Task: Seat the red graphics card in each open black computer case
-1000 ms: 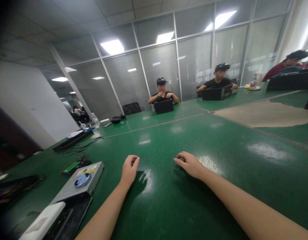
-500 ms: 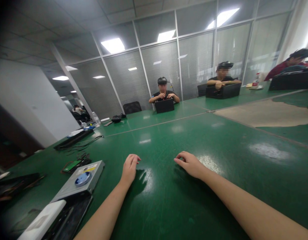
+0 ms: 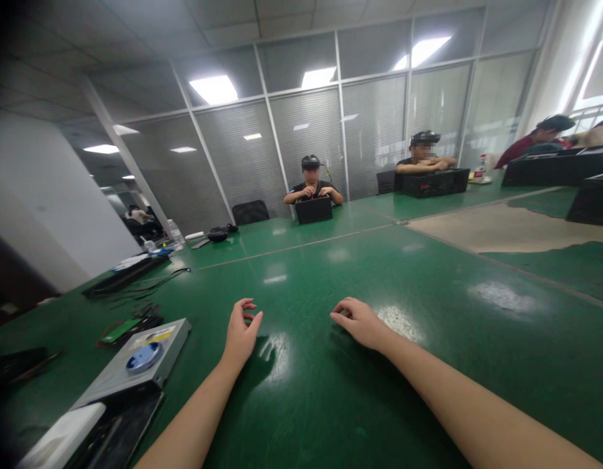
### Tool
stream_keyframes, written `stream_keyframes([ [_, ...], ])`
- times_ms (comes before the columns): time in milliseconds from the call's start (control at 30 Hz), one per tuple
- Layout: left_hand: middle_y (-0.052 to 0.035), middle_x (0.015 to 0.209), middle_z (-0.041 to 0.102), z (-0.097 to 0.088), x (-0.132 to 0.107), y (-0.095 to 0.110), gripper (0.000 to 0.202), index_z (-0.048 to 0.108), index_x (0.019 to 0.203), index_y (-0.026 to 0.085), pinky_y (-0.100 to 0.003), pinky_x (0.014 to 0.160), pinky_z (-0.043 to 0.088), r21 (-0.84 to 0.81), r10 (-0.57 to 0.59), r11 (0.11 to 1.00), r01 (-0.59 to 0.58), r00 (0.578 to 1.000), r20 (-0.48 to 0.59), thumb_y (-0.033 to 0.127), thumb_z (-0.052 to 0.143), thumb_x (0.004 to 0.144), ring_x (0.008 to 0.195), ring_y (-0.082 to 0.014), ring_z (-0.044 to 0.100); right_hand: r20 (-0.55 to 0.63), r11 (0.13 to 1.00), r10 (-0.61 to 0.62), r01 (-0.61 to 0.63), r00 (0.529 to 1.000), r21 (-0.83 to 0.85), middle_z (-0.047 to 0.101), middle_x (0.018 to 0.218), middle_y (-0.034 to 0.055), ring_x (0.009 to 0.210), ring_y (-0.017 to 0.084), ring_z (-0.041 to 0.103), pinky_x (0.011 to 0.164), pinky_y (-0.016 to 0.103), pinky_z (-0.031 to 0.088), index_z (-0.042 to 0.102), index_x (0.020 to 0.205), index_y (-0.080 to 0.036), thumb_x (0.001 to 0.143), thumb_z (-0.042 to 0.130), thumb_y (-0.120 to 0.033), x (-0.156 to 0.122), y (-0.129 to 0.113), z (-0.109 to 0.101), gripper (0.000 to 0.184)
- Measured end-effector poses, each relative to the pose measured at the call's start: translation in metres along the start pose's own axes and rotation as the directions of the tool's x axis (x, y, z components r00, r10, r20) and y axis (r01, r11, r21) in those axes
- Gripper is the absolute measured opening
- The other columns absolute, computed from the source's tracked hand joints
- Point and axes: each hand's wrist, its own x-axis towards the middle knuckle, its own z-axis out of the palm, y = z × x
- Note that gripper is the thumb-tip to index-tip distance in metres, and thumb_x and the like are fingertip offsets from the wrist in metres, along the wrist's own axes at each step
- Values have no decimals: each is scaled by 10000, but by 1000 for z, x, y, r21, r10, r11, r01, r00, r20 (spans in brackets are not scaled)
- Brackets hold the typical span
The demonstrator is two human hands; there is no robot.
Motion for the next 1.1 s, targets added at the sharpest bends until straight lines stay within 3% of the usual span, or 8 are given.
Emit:
stream_keyframes([
  [333, -53, 1005, 580, 0, -1, 0, 254, 557, 1070, 193, -301, 673, 490, 11, 16, 1000, -17, 997, 73, 280, 583, 834, 716, -140, 563, -37, 999, -24, 25, 999, 39, 639, 937, 75, 817, 186, 596, 750, 321, 474, 689, 920, -173, 895, 550, -402, -1, -2, 1, 269],
  [533, -49, 1049, 544, 0, -2, -1, 460, 411, 1261, 216, -274, 669, 479, -49, -17, 999, 16, 1000, -19, 303, 589, 845, 726, -121, 552, -56, 999, -34, 36, 998, 40, 638, 908, 67, 796, 186, 585, 731, 321, 465, 686, 912, -184, 894, 537, -411, -2, -2, 0, 272],
  [733, -35, 1028, 546, 0, -3, -2, 442, 420, 1254, 223, -279, 694, 472, -59, -24, 998, 24, 1000, 3, 311, 586, 853, 719, -115, 542, -108, 998, -29, 35, 994, 51, 626, 890, 60, 754, 174, 578, 702, 312, 459, 671, 888, -181, 894, 521, -430, -1, -2, -2, 291],
  [967, -32, 995, 570, 0, -4, 0, 367, 481, 1183, 210, -279, 693, 475, -40, -14, 999, 16, 999, 38, 296, 588, 843, 724, -122, 558, -106, 994, 47, -36, 993, 101, 673, 999, 77, 789, 182, 619, 725, 324, 490, 618, 1074, -182, 879, 543, -416, -2, -3, 0, 313],
  [1100, -30, 986, 570, 0, -4, 0, 365, 477, 1183, 209, -281, 698, 478, -33, -18, 999, 19, 999, 51, 290, 585, 844, 724, -122, 557, -95, 992, 60, -48, 994, 119, 675, 1024, 89, 801, 189, 625, 728, 333, 501, 612, 1091, -175, 876, 548, -420, -3, -4, 0, 333],
])
